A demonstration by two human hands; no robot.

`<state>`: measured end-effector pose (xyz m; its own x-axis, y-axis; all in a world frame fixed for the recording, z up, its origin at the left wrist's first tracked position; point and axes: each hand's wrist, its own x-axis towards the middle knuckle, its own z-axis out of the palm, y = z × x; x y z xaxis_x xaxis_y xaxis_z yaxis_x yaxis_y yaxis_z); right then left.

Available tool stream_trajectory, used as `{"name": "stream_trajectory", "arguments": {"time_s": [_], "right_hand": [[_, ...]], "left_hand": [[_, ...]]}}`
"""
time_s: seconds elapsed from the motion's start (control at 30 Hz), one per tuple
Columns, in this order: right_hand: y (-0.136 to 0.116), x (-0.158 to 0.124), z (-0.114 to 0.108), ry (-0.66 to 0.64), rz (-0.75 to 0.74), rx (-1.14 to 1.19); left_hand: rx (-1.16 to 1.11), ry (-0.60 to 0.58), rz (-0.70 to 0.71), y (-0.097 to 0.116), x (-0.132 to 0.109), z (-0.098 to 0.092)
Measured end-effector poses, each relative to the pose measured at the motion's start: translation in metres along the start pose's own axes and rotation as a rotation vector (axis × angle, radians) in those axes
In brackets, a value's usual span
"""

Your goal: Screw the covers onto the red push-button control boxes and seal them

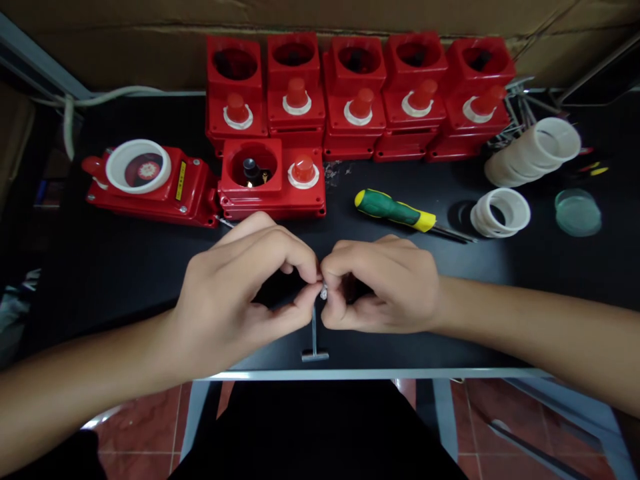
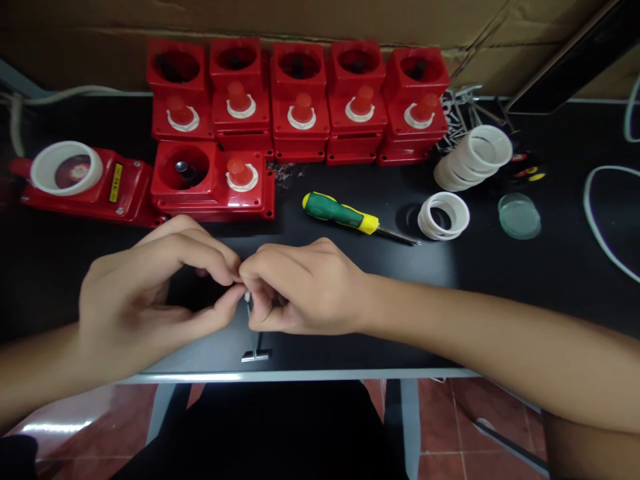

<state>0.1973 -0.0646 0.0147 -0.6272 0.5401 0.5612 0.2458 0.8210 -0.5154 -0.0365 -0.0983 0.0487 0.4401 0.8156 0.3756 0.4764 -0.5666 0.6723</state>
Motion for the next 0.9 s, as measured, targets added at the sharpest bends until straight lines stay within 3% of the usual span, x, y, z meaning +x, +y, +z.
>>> {"name": "stream_trajectory", "arguments": {"time_s": [0.5, 0.77, 0.9], "right_hand": [[0.003, 0.001, 0.003, -0.051, -0.114, 0.059], [0.001, 0.001, 0.0, -0.078, -0.114, 0.006], [0.002, 0.003, -0.002, -0.032, -0.103, -0.033]], "left_hand": [[-0.012, -0.033, -0.067, 0.002, 0.0, 0.008], [0.015, -0.015, -0.019, 0.003, 0.0, 0.005], [0.095, -0.04, 0.108, -0.004, 0.006, -0.003]]}}
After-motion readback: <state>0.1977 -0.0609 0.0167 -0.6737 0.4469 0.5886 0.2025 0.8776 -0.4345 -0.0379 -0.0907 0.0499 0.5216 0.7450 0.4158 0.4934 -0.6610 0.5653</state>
